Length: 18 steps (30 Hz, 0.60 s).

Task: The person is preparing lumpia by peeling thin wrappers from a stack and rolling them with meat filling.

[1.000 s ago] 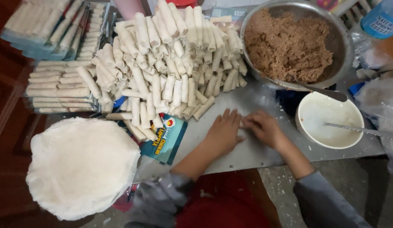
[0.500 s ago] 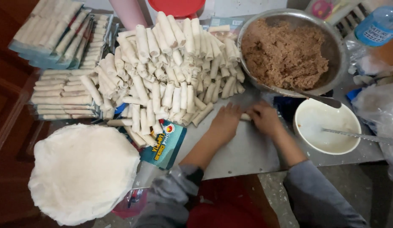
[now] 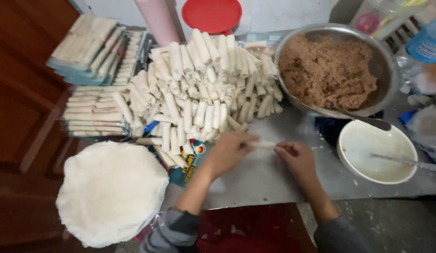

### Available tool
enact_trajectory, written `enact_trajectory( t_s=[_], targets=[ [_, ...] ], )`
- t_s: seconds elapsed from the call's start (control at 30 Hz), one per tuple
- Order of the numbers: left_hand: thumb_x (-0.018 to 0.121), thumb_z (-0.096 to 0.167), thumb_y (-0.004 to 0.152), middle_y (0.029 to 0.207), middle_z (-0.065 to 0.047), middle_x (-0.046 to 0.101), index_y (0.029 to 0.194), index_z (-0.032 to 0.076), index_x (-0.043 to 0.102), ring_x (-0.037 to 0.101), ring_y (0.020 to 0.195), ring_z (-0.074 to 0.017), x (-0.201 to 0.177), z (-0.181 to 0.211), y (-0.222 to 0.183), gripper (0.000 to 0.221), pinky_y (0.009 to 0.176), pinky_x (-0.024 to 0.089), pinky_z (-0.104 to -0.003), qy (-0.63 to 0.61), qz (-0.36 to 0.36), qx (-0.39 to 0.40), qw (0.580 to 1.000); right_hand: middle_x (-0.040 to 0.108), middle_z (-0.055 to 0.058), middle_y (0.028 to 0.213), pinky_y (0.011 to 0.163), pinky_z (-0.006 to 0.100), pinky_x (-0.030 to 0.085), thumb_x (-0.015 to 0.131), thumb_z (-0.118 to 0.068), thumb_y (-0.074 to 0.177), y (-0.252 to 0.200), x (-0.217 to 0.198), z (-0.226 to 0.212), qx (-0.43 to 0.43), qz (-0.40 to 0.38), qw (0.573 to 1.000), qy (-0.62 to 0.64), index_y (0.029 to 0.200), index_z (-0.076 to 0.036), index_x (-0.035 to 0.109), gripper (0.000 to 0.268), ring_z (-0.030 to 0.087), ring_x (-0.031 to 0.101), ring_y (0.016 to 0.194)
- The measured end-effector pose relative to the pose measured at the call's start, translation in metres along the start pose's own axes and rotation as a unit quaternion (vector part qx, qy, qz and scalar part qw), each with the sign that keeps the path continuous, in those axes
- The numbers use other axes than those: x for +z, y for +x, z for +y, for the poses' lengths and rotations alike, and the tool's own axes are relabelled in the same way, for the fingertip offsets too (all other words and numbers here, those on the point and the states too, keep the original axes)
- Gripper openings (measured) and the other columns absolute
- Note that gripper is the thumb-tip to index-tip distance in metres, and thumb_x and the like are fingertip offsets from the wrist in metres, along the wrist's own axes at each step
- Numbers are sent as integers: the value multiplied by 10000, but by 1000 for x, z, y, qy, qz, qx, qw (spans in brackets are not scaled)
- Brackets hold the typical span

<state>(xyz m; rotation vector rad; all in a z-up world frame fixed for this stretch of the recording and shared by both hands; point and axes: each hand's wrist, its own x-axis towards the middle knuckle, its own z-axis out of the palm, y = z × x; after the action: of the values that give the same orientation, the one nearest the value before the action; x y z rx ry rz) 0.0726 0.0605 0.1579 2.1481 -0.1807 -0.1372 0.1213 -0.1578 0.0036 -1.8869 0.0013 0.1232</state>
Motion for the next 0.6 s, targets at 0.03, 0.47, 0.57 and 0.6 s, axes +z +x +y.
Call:
enact_trajectory(
  t_s=[0.03, 0.47, 0.57, 0.6],
  targets=[
    [623, 158, 907, 1024, -165, 730, 1056, 58, 739, 699, 976, -314, -13, 17, -3, 214, 871, 543, -407, 56, 35, -26, 998, 714, 75, 713, 605, 289, 513, 794, -305, 828, 6, 9, 19, 31, 23, 999, 9, 1012, -159, 760, 237, 192, 670, 629],
    [616, 415, 951, 1246, -175, 614, 1178, -13, 618, 518, 1184, -364, -86, -27, 6, 484, 1016, 374, -532, 359, 451, 149, 803, 632, 11, 632, 665, 262, 472, 668, -200, 899, -20, 7, -21, -120, -3, 993, -7, 857, -82, 711, 132, 101, 571, 603],
    [583, 332, 990, 1262, -197, 634, 1267, -14, 620, 555, 1191, -361, -63, -49, -66, 445, 1054, 382, -493, 346, 477, 90, 803, 635, 22, 627, 695, 266, 481, 657, -204, 909, -23, 7, -29, -95, -4, 995, -14, 885, -72, 716, 147, 113, 590, 624],
    [601, 307, 957, 1317, -206, 582, 1259, 11, 609, 503, 1240, -382, -54, -64, -93, 423, 1027, 371, -533, 351, 448, 28, 822, 638, 14, 647, 704, 269, 484, 652, -223, 911, -25, 6, -31, -107, -6, 994, -18, 879, -76, 716, 164, 112, 593, 646]
  ],
)
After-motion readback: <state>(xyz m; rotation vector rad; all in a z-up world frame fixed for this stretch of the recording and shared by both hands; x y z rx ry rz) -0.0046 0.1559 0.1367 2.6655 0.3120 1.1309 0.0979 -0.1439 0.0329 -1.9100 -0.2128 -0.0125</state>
